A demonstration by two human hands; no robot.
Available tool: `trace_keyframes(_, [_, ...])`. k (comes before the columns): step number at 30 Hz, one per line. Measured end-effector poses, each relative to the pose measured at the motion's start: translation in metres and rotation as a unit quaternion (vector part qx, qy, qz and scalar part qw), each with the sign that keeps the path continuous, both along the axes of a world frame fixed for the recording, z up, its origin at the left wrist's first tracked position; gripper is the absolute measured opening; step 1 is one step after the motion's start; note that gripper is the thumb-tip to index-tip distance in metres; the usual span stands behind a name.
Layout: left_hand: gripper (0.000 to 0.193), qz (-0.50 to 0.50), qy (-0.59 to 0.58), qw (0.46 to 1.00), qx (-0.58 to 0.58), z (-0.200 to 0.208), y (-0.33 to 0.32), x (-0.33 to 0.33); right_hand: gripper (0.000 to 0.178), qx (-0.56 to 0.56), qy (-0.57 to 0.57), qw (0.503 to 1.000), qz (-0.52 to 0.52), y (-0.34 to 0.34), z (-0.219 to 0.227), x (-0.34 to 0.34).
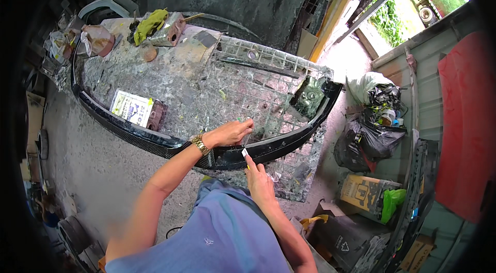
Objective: The person uses a utility knife to strip material or trim a gasket along the edge of a black car component.
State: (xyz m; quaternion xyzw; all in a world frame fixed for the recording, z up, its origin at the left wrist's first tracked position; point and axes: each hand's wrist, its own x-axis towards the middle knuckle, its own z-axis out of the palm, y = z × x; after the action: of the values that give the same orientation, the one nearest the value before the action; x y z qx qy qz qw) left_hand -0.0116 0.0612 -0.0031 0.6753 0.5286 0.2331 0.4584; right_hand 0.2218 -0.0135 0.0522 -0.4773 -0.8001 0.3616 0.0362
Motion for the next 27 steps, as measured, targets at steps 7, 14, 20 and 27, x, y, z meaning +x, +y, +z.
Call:
trace_keyframes(7, [0.022, 0.013, 0.003, 1.0, 0.0, -0.004, 0.0, 0.0, 0.05, -0.004, -0.001, 1.0, -0.002, 0.005, 0.002, -0.006])
trace_keyframes(14, [0.022, 0.007, -0.029, 1.0, -0.008, -0.001, 0.001, -0.003, 0.05, 0.028, 0.094, 0.995, -0.014, 0.019, -0.011, 0.004])
trace_keyframes(20, [0.023, -0.011, -0.043, 0.985, 0.164, -0.026, -0.01, -0.01, 0.047, -0.104, 0.232, 0.952, -0.169, 0.039, -0.015, 0.018])
trace_keyframes(27, [0.017, -0.002, -0.066, 0.994, 0.086, 0.006, -0.014, 0.002, 0.045, -0.145, 0.213, 0.948, -0.186, 0.034, -0.011, 0.02])
